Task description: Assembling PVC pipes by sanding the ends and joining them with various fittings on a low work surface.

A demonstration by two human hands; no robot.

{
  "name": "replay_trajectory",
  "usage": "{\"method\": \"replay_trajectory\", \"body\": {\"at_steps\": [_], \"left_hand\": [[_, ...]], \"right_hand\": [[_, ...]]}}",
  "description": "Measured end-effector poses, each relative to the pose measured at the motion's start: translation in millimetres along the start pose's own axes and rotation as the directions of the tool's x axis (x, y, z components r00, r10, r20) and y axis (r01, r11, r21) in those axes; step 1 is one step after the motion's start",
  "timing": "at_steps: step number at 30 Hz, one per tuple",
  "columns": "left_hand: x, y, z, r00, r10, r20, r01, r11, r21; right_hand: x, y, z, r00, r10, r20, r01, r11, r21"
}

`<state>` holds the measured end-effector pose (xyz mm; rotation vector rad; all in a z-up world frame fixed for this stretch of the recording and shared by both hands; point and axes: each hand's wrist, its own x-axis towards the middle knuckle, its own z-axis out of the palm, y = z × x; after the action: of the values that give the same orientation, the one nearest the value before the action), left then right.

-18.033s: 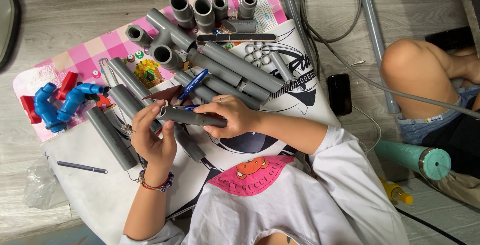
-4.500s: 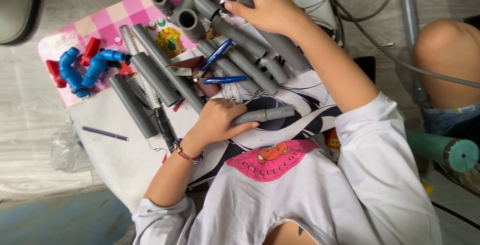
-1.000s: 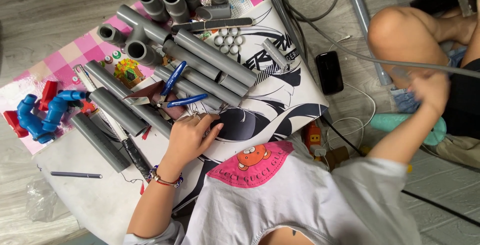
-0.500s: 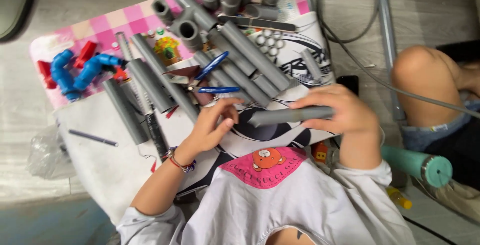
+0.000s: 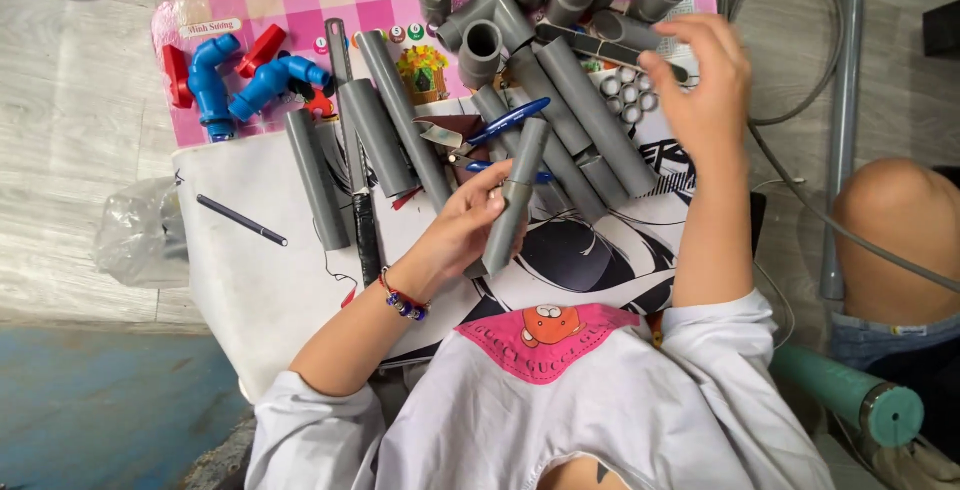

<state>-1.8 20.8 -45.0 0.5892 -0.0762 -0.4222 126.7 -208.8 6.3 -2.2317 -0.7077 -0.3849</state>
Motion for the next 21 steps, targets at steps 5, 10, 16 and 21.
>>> {"method": "replay_trajectory", "body": {"at_steps": [5,10,16,21], "left_hand": [[1.5,-4.8,-12.0,0.995,0.055,-0.078,-0.050,0.996,0.071],[4.0,6.2,-2.1,0.990,0.112,-0.089,-0.097,0.983,0.157],[2.5,33.9,20.0,0.969,0.234,-0.083,-0.217,0.960,0.177],[0.5,38.4,20.8,0.950,0.273,-0.150,-0.267,0.962,0.059]], "right_hand": [[-22.0,51.4,10.1,0.937,0.312,0.158,-0.223,0.882,-0.416],[-18.9,22.1,4.1,0.952,0.254,0.172,-0.167,0.900,-0.402],[-25.4,-24.1,-10.6,0.955,0.288,0.069,-0.295,0.946,0.138],[-46.6,-46.9,33.5,0.987,0.160,0.019,-0.149,0.861,0.486]]}}
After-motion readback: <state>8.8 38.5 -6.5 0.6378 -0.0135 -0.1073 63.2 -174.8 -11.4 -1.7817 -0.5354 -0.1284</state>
